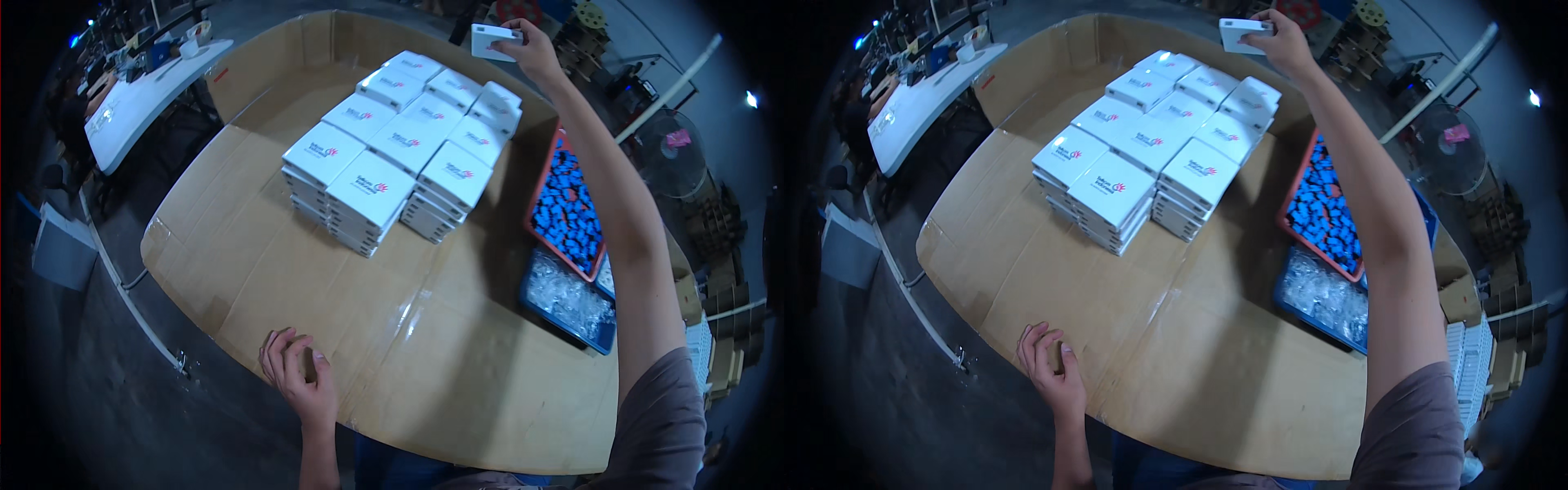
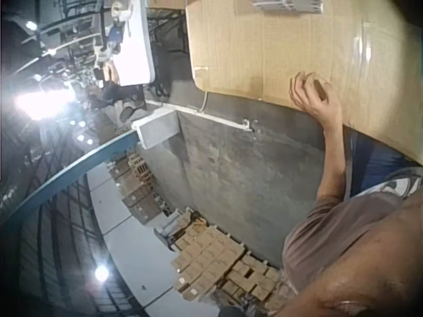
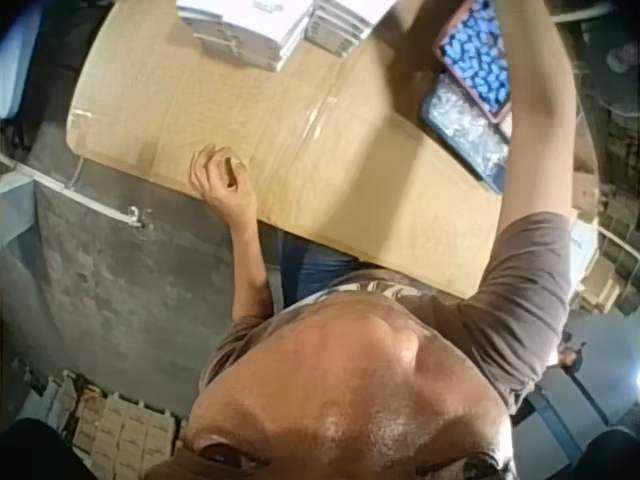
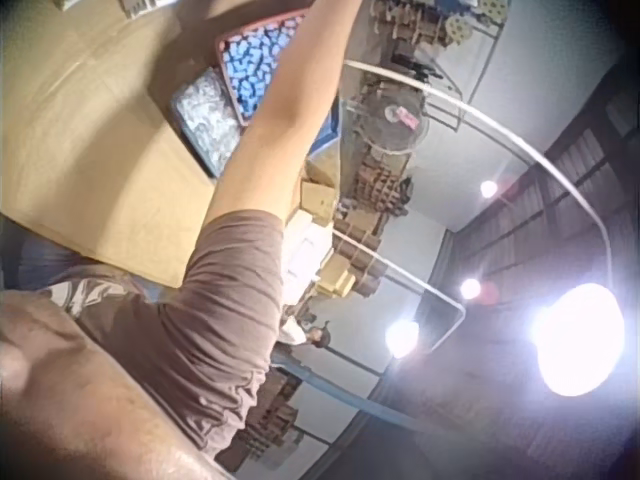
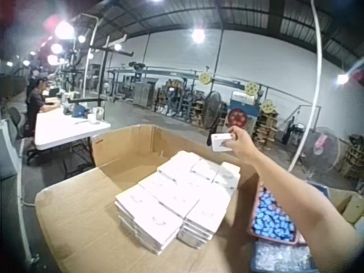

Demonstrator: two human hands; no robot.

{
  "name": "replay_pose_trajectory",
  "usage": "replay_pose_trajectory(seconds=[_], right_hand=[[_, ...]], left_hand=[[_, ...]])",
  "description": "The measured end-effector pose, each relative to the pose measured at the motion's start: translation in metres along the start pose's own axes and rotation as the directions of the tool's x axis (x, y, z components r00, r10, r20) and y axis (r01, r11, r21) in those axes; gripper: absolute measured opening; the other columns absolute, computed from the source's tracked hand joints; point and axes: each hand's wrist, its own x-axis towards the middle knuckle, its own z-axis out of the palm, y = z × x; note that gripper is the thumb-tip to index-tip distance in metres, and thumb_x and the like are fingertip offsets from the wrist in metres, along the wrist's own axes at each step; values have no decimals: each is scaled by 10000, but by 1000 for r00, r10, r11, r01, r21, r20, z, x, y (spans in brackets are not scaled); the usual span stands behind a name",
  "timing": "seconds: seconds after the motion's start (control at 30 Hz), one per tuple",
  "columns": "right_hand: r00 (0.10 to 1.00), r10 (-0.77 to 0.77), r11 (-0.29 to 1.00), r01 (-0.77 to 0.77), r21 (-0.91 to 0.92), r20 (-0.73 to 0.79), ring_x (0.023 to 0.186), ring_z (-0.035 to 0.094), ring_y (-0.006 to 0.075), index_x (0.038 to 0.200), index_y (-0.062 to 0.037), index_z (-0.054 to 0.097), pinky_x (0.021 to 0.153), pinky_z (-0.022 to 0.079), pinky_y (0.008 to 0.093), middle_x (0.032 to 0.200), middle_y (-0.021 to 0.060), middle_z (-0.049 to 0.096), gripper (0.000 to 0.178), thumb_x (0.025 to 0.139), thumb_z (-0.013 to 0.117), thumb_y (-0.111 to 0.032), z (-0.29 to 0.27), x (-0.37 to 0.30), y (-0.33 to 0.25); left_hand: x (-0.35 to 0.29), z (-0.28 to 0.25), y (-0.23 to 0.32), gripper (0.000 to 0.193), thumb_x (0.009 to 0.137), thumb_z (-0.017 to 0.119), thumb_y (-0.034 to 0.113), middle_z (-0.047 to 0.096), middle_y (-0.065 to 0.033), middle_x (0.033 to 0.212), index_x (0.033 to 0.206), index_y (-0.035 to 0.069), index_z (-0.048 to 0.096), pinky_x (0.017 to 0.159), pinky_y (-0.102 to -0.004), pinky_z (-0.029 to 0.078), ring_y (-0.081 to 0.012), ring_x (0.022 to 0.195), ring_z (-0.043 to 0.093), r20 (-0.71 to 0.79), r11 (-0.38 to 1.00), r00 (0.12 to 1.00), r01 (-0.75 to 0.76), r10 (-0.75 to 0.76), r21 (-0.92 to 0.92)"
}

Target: Placing components and instruction leaflets into product boxes for distribution.

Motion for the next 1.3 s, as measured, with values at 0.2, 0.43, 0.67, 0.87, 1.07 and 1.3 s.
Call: replay_pose_trajectory(seconds=[0.2, 0.43, 0.67, 0.87, 1.07, 1.3], right_hand=[[987, -159, 976, 160, 150, -15, 1025, 654, 120, 1247, -34, 669, 909, 532, 300, 1094, 46, 705, 406, 855, 774, -25, -95, -121, -133], [997, -24, 940, 48, 339, -76, 1116, 634, 114, 1371, -53, 611, 979, 533, 291, 1182, 37, 706, 566, 853, 838, -20, -183, -284, -231], [952, 275, 760, -129, 637, -136, 1144, 660, 148, 1407, -62, 575, 997, 535, 327, 1248, 78, 712, 653, 827, 872, -24, -239, -423, -269], [749, 663, 132, -103, 986, -10, 1085, 709, 158, 1411, -41, 547, 922, 594, 301, 1171, 107, 730, 501, 959, 763, -58, -204, -548, -285], [544, 814, -82, -236, 968, 201, 1000, 726, 136, 1286, -22, 572, 826, 622, 302, 1100, 85, 736, 376, 1005, 741, -209, -155, -614, -326], [739, 598, 801, -556, 220, -309, 1234, 611, 347, 1269, -7, 625, 983, 517, 455, 1308, 212, 634, 439, 920, 762, -236, -139, -646, -317]], left_hand=[[-2, -2, 5, 183, 859, 646, 17, 637, -117, 1216, 1038, 23, 686, 1086, -486, 430, -349, 1285, 520, -60, 997, 996, -68, 66, -34], [-13, 4, -10, 165, 953, 590, -28, 674, -150, 1118, 1095, -45, 671, 976, -404, 501, -302, 1077, 642, -138, 946, 981, -172, 138, -274], [-70, -15, 125, 312, 941, 691, 79, 689, -126, 1179, 1234, -15, 642, 1007, -382, 496, -247, 1093, 641, 23, 797, 965, -201, 260, -570], [-148, 12, 251, 978, 880, 799, 369, 492, -165, 1530, 1645, 54, 276, 1115, -405, 448, -269, 1348, 543, 223, 434, 695, -142, 684, -890], [-205, 21, 266, 882, 1015, 579, 527, 481, -184, 1536, 1657, 34, 229, 1175, -423, 393, -283, 1364, 518, 509, 283, 610, 433, 607, -856], [-225, 25, 247, 632, 1070, 401, 512, 641, -135, 1255, 1528, 79, 442, 937, -380, 592, -272, 1115, 700, 840, 307, 504, 782, 203, -543]])
